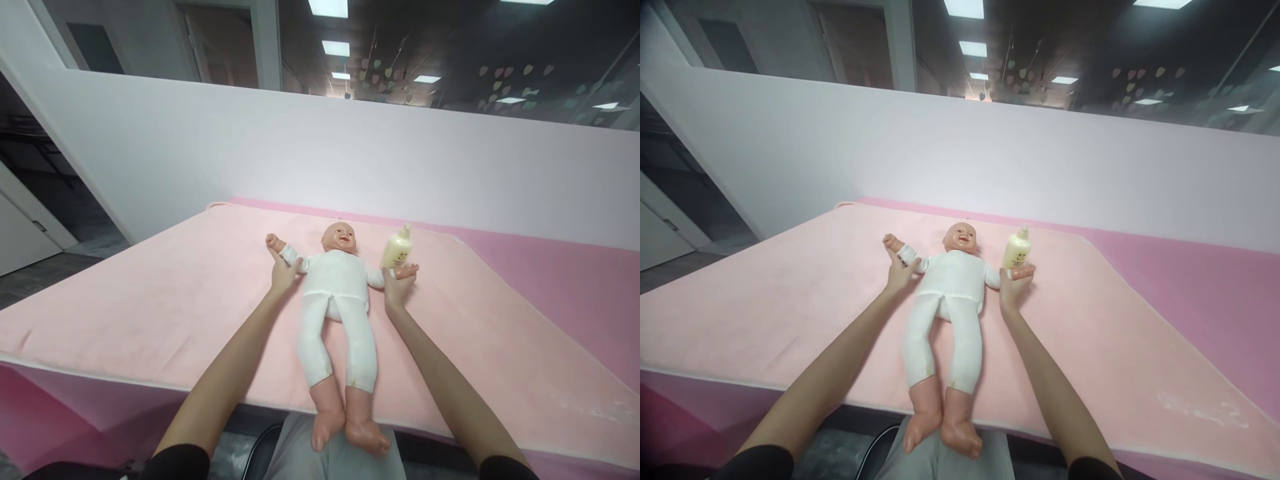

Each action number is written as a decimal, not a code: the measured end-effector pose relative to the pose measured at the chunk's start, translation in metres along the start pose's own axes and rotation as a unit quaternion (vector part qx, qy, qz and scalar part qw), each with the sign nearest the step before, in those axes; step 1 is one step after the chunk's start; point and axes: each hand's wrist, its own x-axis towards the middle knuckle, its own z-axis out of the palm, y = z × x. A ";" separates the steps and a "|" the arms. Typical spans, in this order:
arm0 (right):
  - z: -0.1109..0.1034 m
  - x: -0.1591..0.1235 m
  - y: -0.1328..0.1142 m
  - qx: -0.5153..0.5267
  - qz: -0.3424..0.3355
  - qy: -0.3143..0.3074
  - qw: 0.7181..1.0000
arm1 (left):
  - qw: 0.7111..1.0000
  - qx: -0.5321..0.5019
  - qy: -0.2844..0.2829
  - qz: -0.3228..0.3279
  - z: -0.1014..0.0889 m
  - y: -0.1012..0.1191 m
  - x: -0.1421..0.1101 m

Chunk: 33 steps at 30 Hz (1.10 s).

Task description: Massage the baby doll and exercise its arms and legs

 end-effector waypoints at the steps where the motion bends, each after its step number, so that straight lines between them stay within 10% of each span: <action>1: 0.000 -0.003 0.000 -0.031 -0.034 -0.014 0.999 | 0.999 0.044 -0.023 0.006 0.002 0.003 -0.005; 7: 0.001 -0.016 0.001 -0.157 -0.223 -0.132 0.953 | 0.960 0.196 -0.141 0.143 0.005 0.016 -0.017; 19: 0.004 -0.023 -0.007 -0.430 -0.438 -0.257 0.746 | 0.874 0.336 -0.231 0.264 0.014 0.031 -0.029; 25: 0.002 -0.023 -0.002 -0.422 -0.426 -0.251 0.760 | 0.890 0.309 -0.219 0.252 0.014 0.022 -0.025; 33: 0.004 -0.019 0.012 -0.262 -0.304 -0.210 0.892 | 0.923 0.260 -0.201 0.200 0.013 0.011 -0.017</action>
